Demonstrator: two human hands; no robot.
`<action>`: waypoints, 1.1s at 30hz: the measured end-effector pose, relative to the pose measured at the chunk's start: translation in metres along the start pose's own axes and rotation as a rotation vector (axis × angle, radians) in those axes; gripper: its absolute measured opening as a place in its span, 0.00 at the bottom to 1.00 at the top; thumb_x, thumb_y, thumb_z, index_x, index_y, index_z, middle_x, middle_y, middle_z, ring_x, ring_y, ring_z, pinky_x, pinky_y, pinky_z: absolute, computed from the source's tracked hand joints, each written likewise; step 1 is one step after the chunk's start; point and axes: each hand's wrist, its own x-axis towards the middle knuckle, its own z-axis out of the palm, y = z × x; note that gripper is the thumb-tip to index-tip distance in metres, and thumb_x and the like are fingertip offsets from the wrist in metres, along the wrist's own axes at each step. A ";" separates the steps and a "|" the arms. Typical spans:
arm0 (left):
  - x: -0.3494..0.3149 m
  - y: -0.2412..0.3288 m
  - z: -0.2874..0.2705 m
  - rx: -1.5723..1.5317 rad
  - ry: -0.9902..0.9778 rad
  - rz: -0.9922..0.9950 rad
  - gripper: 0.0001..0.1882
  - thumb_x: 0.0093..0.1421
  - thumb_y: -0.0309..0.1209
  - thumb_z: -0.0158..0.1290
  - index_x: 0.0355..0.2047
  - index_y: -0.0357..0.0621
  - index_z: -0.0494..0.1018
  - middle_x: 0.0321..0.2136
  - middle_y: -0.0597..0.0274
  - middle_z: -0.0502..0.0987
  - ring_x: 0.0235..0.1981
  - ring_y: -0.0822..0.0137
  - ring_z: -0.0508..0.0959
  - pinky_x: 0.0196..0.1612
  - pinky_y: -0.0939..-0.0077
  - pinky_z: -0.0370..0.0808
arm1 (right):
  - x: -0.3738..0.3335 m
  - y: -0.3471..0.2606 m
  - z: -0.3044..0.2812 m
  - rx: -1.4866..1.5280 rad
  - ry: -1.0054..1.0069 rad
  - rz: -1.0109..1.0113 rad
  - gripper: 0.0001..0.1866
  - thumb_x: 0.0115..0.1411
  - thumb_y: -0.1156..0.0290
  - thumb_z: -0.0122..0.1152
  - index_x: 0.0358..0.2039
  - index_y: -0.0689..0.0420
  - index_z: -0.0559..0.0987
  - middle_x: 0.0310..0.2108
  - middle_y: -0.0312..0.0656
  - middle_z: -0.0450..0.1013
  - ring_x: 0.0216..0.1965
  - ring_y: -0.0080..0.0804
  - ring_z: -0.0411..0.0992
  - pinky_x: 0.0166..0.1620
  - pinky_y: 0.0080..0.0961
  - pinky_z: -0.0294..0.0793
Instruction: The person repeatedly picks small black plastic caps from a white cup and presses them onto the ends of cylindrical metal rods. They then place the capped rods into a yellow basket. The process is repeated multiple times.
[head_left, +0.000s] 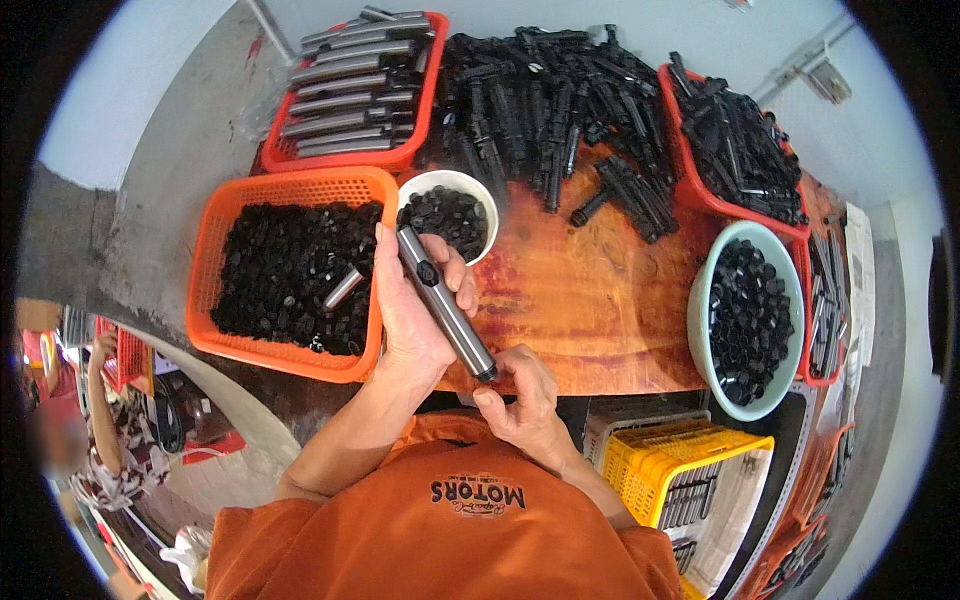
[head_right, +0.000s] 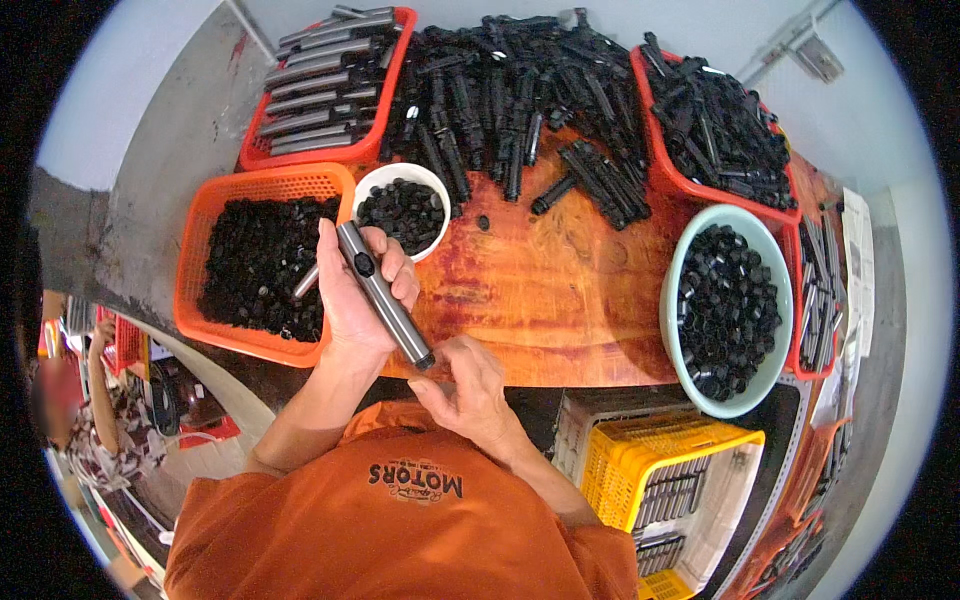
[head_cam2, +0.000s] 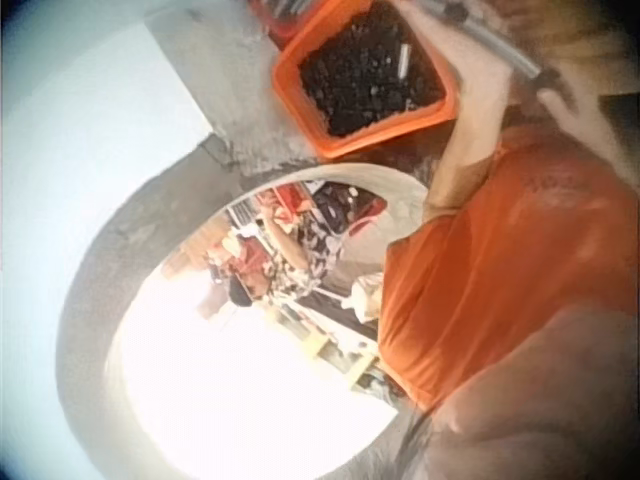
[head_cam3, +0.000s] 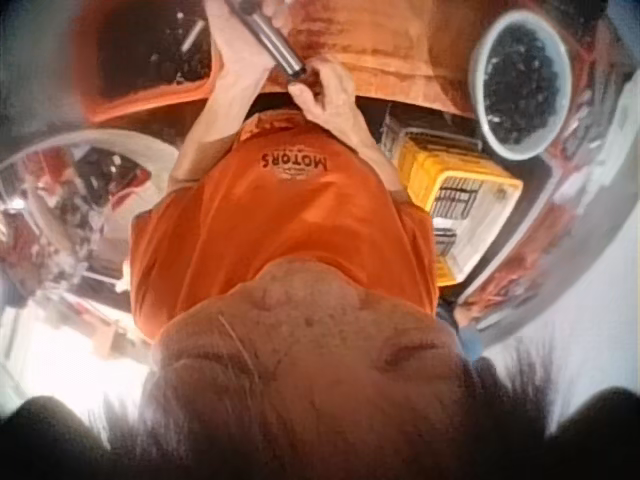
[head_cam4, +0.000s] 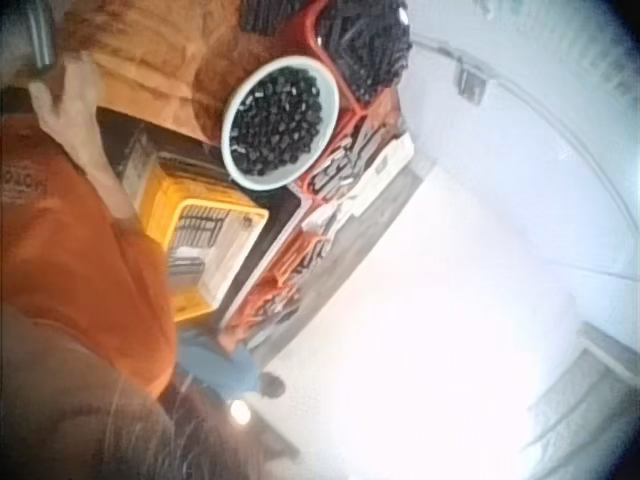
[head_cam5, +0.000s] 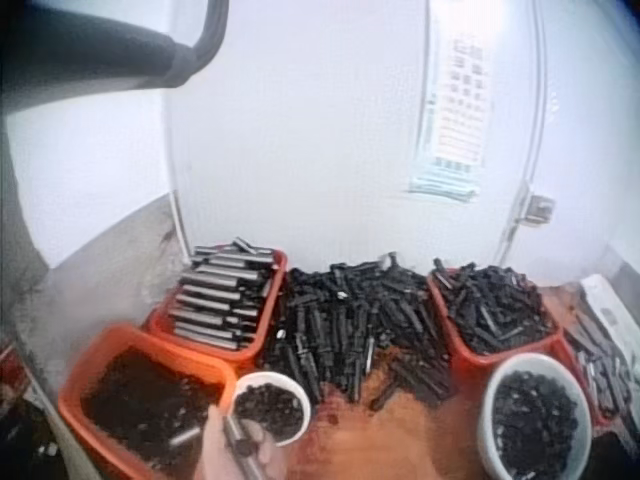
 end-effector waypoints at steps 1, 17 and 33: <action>-0.001 0.003 -0.001 -0.001 -0.003 0.024 0.30 0.64 0.62 0.34 0.24 0.49 0.65 0.14 0.66 0.63 0.15 0.69 0.65 0.17 0.76 0.61 | 0.002 -0.002 0.000 -0.041 -0.017 -0.018 0.18 0.54 0.65 0.66 0.35 0.64 0.70 0.23 0.45 0.66 0.20 0.40 0.67 0.23 0.33 0.66; -0.001 0.011 -0.003 0.008 -0.219 0.163 0.33 0.64 0.64 0.32 0.26 0.45 0.65 0.16 0.63 0.62 0.14 0.68 0.64 0.17 0.76 0.62 | 0.006 -0.004 0.007 0.001 -0.066 0.023 0.17 0.52 0.72 0.67 0.36 0.63 0.69 0.23 0.45 0.66 0.18 0.38 0.66 0.22 0.30 0.65; 0.004 0.010 -0.010 0.007 -0.022 0.031 0.29 0.64 0.62 0.35 0.25 0.48 0.64 0.16 0.67 0.62 0.15 0.70 0.62 0.17 0.76 0.60 | 0.003 0.002 0.006 0.024 -0.022 -0.038 0.16 0.54 0.64 0.66 0.33 0.61 0.72 0.23 0.42 0.69 0.22 0.39 0.70 0.25 0.29 0.69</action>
